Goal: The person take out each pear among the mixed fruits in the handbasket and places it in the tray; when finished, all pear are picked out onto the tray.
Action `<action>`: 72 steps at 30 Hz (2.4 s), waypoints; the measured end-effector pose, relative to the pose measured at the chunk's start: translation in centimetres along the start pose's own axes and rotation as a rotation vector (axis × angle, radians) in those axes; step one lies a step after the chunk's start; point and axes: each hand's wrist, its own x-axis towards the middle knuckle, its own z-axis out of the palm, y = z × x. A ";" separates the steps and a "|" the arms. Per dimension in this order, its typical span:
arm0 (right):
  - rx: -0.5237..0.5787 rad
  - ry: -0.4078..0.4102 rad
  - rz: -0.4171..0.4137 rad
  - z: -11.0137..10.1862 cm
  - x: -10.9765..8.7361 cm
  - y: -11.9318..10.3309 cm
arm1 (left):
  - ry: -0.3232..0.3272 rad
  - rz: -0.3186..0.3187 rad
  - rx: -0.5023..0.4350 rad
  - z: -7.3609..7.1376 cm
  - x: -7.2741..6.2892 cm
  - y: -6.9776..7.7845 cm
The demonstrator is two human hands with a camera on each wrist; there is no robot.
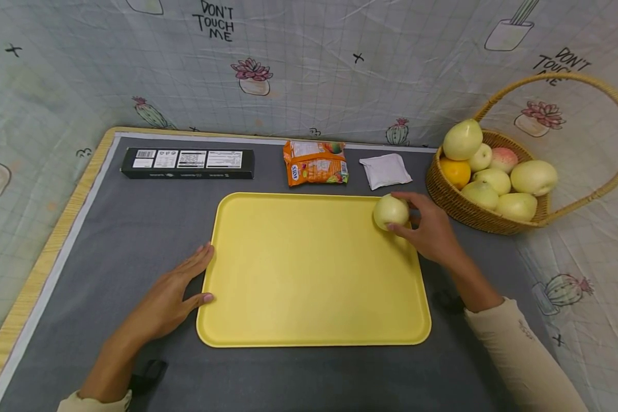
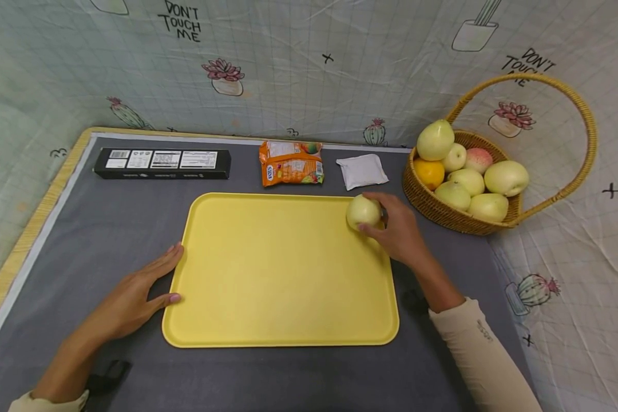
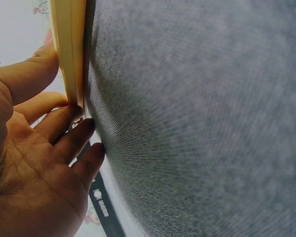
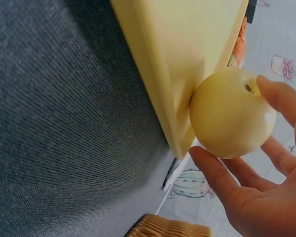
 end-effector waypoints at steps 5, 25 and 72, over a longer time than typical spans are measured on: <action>0.001 -0.007 0.001 -0.3 0.0 -0.2 | -0.002 -0.007 -0.005 0.0 0.0 0.0; -0.036 0.307 0.046 -4.6 0.5 -2.4 | 0.008 -0.001 0.007 0.1 0.0 -0.3; -0.151 0.424 0.356 -10.2 9.4 4.8 | 0.007 0.022 -0.011 0.0 0.0 -0.5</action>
